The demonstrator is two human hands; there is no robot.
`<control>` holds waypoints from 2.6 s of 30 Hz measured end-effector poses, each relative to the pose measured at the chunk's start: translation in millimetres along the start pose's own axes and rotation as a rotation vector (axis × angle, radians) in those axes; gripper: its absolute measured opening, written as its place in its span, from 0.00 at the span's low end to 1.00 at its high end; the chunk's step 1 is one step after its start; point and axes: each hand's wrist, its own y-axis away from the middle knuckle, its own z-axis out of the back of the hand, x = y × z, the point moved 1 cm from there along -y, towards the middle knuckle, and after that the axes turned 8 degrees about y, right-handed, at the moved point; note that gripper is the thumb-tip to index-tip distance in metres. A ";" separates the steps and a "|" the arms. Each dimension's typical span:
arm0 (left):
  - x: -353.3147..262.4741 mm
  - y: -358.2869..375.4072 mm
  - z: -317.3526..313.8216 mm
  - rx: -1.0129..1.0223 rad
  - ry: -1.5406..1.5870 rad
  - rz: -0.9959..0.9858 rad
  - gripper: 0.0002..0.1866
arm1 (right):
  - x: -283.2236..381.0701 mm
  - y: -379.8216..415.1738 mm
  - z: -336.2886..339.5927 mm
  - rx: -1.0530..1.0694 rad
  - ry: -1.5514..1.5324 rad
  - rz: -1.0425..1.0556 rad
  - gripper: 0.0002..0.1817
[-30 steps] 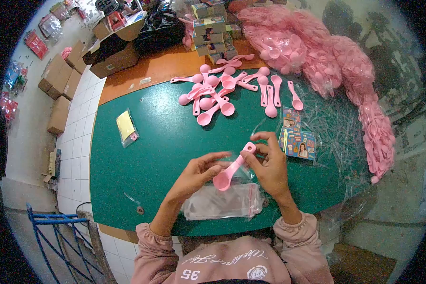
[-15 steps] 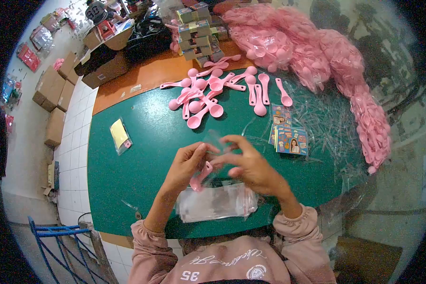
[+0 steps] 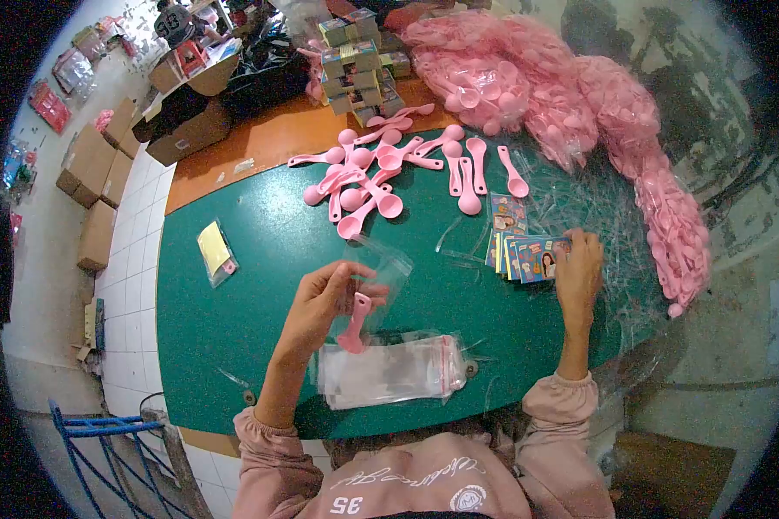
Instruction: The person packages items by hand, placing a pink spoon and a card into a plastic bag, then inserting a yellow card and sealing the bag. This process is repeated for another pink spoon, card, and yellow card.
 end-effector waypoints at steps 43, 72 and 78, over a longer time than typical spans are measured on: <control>14.5 9.3 -15.4 0.072 -1.198 -0.149 0.32 | 138.2 27.3 30.9 0.847 -0.901 0.822 0.14; -5.3 9.3 35.1 -0.033 -0.127 -0.084 0.27 | 119.1 12.7 18.2 1.111 -1.411 0.011 0.09; 0.4 7.8 39.4 -0.020 -0.108 -0.090 0.25 | 114.5 12.7 6.2 1.068 -1.290 0.167 0.15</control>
